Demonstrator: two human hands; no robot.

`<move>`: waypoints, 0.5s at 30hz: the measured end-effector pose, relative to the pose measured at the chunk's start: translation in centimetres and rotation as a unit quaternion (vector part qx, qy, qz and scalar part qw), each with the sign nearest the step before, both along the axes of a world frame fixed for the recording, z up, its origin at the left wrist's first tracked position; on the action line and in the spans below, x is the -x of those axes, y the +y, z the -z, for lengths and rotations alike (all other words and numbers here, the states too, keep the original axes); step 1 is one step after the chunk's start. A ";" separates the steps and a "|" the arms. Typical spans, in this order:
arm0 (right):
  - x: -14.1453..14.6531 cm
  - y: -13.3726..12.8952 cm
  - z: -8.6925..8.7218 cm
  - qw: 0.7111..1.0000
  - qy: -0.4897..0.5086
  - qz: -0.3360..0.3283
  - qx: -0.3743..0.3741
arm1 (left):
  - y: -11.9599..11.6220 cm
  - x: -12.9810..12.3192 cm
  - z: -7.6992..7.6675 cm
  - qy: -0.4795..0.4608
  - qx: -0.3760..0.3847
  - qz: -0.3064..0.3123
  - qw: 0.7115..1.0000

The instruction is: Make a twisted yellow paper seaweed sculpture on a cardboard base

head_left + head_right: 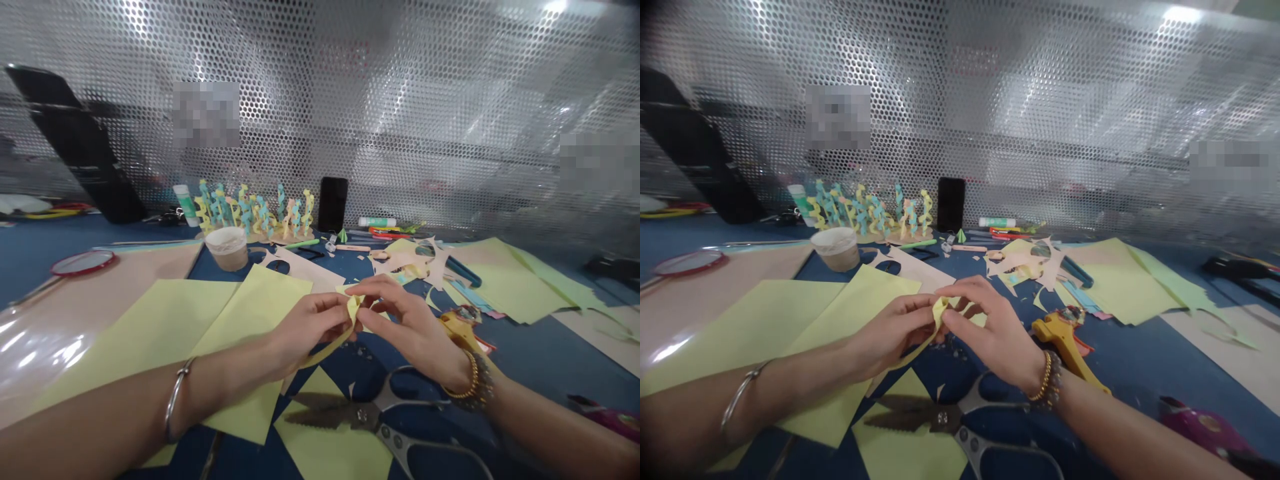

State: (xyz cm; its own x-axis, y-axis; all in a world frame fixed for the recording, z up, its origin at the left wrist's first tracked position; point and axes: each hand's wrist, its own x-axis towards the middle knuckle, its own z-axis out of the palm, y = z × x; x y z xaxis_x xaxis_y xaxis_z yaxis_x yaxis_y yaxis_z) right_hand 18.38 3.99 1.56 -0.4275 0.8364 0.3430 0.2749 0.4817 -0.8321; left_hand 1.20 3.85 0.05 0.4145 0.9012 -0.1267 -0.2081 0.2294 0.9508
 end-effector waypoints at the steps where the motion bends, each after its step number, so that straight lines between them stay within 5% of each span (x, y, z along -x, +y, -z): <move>1: 0.0 0.0 0.1 1.000 0.003 0.003 -0.005 | 0.0 0.0 0.0 -0.004 0.012 0.004 1.000; 5: 0.1 0.2 0.3 0.999 0.030 0.034 0.004 | -0.2 -0.1 -0.2 -0.034 0.034 0.019 0.999; 10: -0.1 0.6 0.6 0.993 0.075 0.067 0.059 | -0.4 0.0 -0.5 0.024 -0.083 -0.017 0.996; 15: -0.1 0.7 0.0 0.952 0.235 0.059 0.188 | -0.6 -0.1 -0.5 0.077 -0.120 -0.052 0.988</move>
State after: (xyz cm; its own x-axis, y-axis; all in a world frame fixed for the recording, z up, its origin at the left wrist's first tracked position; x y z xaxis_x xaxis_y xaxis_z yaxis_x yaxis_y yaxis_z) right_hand 18.52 4.65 1.54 -0.1961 0.9704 0.1406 -0.1374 0.1147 -0.9839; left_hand 1.27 3.29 0.57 0.3112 0.9495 0.0406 -0.0672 -0.0206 0.9975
